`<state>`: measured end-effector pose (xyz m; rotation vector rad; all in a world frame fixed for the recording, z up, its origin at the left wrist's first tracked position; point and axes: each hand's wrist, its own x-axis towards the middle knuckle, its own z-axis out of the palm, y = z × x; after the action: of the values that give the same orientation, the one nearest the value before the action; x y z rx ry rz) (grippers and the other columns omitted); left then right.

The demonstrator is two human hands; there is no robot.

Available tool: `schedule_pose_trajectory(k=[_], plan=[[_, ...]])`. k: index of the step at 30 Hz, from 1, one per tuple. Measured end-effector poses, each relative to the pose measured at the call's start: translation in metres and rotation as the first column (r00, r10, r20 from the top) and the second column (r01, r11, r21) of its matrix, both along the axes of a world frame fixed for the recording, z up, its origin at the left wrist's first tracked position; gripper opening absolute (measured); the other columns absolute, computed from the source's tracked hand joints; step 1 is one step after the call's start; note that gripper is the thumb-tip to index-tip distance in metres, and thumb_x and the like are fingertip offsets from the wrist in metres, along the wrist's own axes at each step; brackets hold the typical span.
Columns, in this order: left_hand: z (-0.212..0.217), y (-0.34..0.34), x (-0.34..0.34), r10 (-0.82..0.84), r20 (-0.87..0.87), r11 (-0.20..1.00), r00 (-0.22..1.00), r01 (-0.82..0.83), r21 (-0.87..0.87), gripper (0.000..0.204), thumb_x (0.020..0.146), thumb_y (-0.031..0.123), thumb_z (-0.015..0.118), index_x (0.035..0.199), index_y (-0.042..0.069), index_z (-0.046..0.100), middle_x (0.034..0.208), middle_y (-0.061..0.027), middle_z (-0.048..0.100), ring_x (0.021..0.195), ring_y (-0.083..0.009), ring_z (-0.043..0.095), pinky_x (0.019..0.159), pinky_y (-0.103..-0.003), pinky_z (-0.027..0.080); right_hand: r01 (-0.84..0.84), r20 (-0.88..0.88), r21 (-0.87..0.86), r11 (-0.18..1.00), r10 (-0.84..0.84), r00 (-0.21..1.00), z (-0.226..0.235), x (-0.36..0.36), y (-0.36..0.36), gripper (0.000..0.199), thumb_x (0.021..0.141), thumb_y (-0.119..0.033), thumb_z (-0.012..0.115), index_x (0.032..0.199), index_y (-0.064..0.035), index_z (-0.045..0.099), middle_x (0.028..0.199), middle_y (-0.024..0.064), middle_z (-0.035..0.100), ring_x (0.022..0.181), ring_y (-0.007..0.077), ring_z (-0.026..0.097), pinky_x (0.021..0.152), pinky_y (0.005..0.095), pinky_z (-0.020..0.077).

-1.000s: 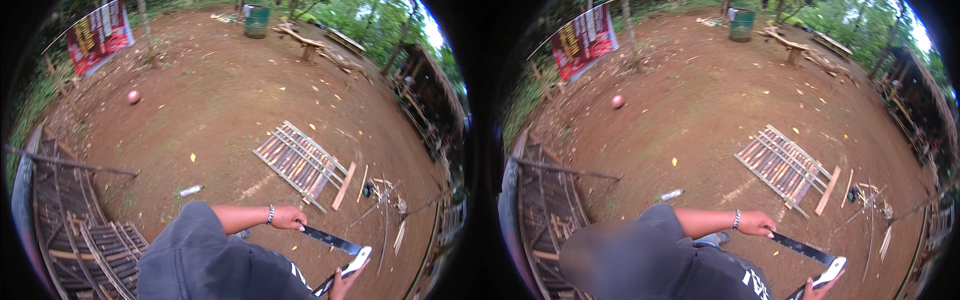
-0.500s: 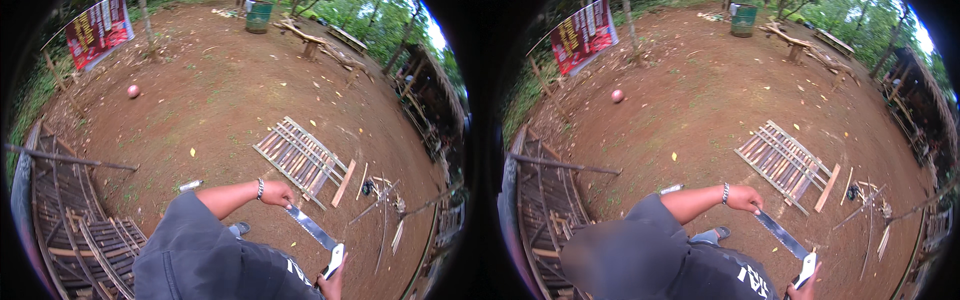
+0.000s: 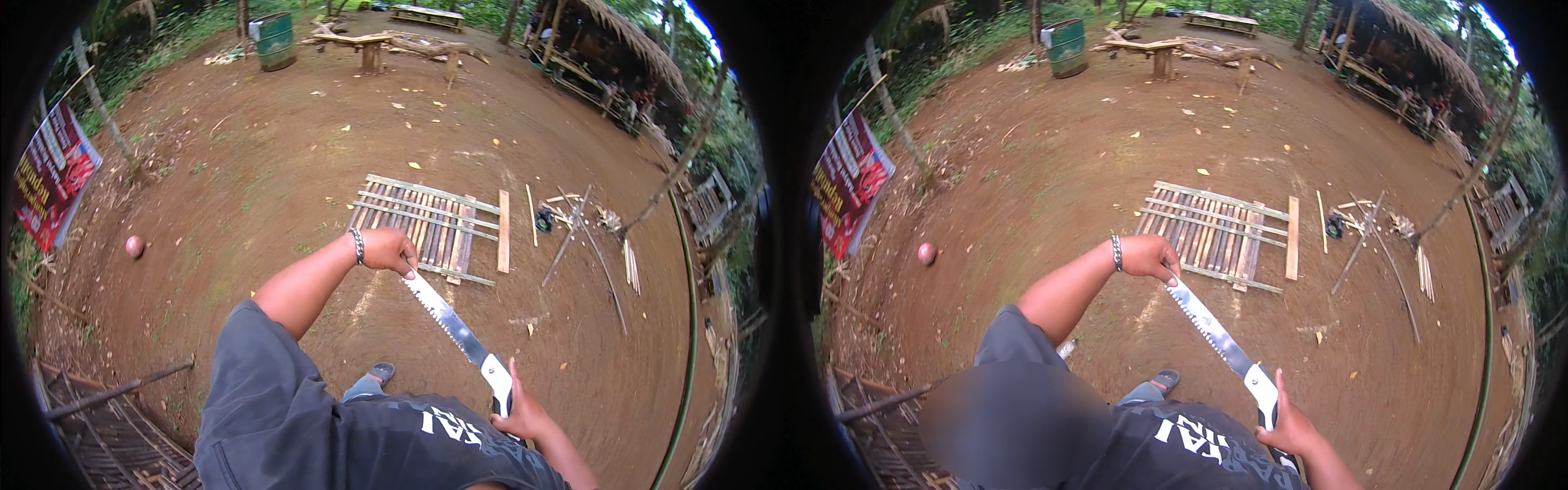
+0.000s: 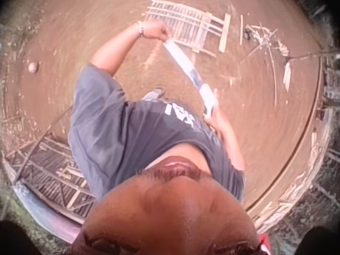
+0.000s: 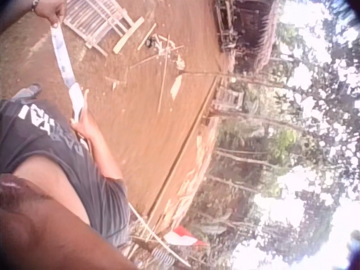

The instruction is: The person uses a hand saw to cut a wooden slat on a wooden pallet frame. They position the saw, cut through the wood, and then remove the cut piece.

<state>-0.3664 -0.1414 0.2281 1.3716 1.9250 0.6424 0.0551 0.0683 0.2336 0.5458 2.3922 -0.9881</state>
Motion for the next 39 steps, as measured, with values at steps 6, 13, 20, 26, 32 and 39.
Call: schedule_pose_trajectory(k=[6,13,20,26,32,39], plan=[[0.008,0.049,-0.025,-0.122,-0.064,0.992,0.99,0.119,-0.043,0.027,0.082,0.028,0.084,0.1,0.008,0.079,0.088,-0.0052,0.077,0.08,-0.0145,0.07,0.074,-0.032,0.053,0.054,0.025,-0.019,0.998,-0.054,0.998,0.002,-0.006,-0.011,0.129,0.076,-0.025,0.08,0.16,-0.0094,-0.017,0.129,0.0376,0.058,0.11,0.0475,0.064,0.096,0.0454,0.0508],[-0.007,0.069,-0.054,-0.19,-0.045,0.982,0.981,0.19,-0.003,0.025,0.082,0.026,0.084,0.099,0.008,0.079,0.087,-0.0051,0.077,0.078,-0.0142,0.07,0.074,-0.032,0.053,0.168,-0.252,-0.259,0.951,-0.234,0.939,-0.064,0.018,-0.015,0.105,0.08,-0.028,0.082,0.159,-0.0044,0.017,0.139,0.0238,0.055,0.123,0.0322,0.059,0.105,0.0382,0.0447],[-0.07,0.051,-0.095,-0.074,-0.053,0.997,0.996,0.073,-0.022,0.024,0.082,0.026,0.084,0.096,0.007,0.079,0.085,-0.0041,0.077,0.076,-0.0141,0.069,0.072,-0.031,0.053,0.495,0.245,-0.565,0.66,-0.439,0.865,-0.114,0.044,-0.033,0.034,0.092,-0.023,0.077,0.113,-0.0074,0.056,0.084,-0.0028,0.061,0.072,0.0079,0.058,0.065,0.0266,0.0486],[-0.182,0.036,-0.052,0.478,-0.054,0.866,0.876,-0.46,0.197,0.056,0.085,0.042,0.079,0.127,0.007,0.068,0.137,-0.0184,0.061,0.13,-0.0328,0.056,0.109,-0.045,0.045,0.694,0.216,-0.353,0.628,-0.667,0.713,-0.217,0.072,-0.075,0.038,0.081,-0.025,0.084,0.107,-0.0057,0.062,0.072,0.0,0.061,0.069,0.0101,0.061,0.063,0.0274,0.0496],[-0.261,-0.029,0.04,0.25,0.339,0.959,0.907,-0.185,-0.213,0.062,0.086,0.047,0.076,0.129,0.004,0.066,0.125,-0.0215,0.069,0.117,-0.0353,0.066,0.101,-0.042,0.051,0.694,0.184,-0.024,0.72,-0.679,0.711,-0.265,0.082,-0.112,0.04,0.08,-0.024,0.083,0.109,-0.003,0.066,0.083,0.0026,0.069,0.078,0.0142,0.065,0.071,0.0318,0.0529],[-0.313,-0.054,0.067,-0.148,0.342,0.935,0.928,0.244,-0.258,0.067,0.09,0.055,0.066,0.132,0.004,0.063,0.128,-0.021,0.067,0.119,-0.0376,0.064,0.103,-0.042,0.049,0.778,0.184,-0.14,0.612,-0.756,0.628,-0.268,0.083,-0.118,0.039,0.081,-0.023,0.083,0.11,-0.0035,0.067,0.088,0.0024,0.07,0.082,0.0138,0.065,0.074,0.0316,0.0519]])
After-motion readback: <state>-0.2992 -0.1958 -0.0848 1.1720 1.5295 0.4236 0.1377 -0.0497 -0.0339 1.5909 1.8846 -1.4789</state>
